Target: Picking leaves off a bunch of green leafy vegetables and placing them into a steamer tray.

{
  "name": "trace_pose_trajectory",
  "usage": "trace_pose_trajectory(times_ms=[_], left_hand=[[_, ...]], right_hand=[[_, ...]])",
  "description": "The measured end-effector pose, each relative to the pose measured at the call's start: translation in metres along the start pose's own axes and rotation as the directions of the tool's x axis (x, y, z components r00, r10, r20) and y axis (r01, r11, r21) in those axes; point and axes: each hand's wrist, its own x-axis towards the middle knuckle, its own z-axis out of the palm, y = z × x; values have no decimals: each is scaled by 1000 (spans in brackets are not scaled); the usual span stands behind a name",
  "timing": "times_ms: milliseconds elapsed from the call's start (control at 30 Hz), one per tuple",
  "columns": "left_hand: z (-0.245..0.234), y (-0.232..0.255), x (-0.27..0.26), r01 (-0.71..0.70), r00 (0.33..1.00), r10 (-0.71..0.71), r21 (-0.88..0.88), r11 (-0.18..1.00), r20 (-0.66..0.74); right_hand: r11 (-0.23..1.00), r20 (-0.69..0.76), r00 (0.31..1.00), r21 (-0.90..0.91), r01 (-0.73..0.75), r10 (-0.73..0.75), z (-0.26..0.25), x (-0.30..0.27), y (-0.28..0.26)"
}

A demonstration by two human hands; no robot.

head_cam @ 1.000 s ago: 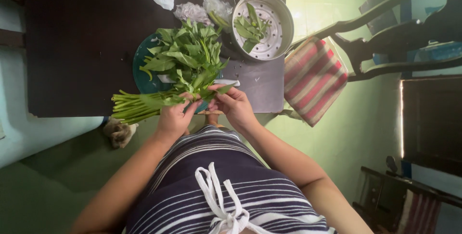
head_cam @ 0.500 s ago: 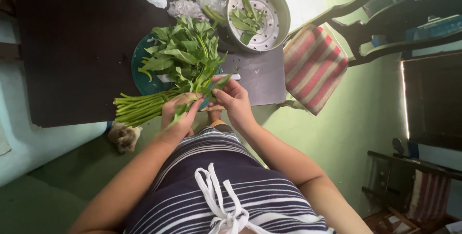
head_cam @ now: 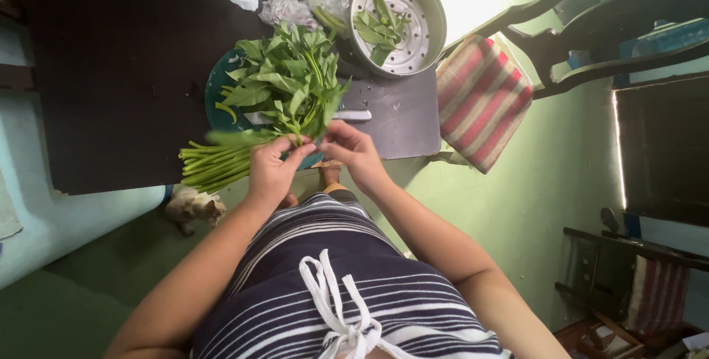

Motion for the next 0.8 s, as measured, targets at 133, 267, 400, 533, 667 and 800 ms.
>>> trace_pose_trajectory(times_ms=[133,267,400,533,667,800], left_hand=[[3,-4,0,-44,999,44,-23,999,-10],[4,12,2,-175,983,168,106,979,77],[8,12,2,-281,956,225,374,884,186],[12,18,3,-443,896,382,506,740,226],[21,9,1,-437,899,364,448,780,244],[32,10,11,-196,969,122,363,911,216]], right_hand=[[988,22,1000,-152,5,-2,1,1,11],[999,-81,996,-7,33,-33,3,0,13],[973,-73,997,232,-11,28,2,-2,8],[941,-106,984,321,-103,144,12,0,-3],[921,-159,965,364,-139,209,-2,11,12],[974,-164,980,215,-74,111,-29,29,26]])
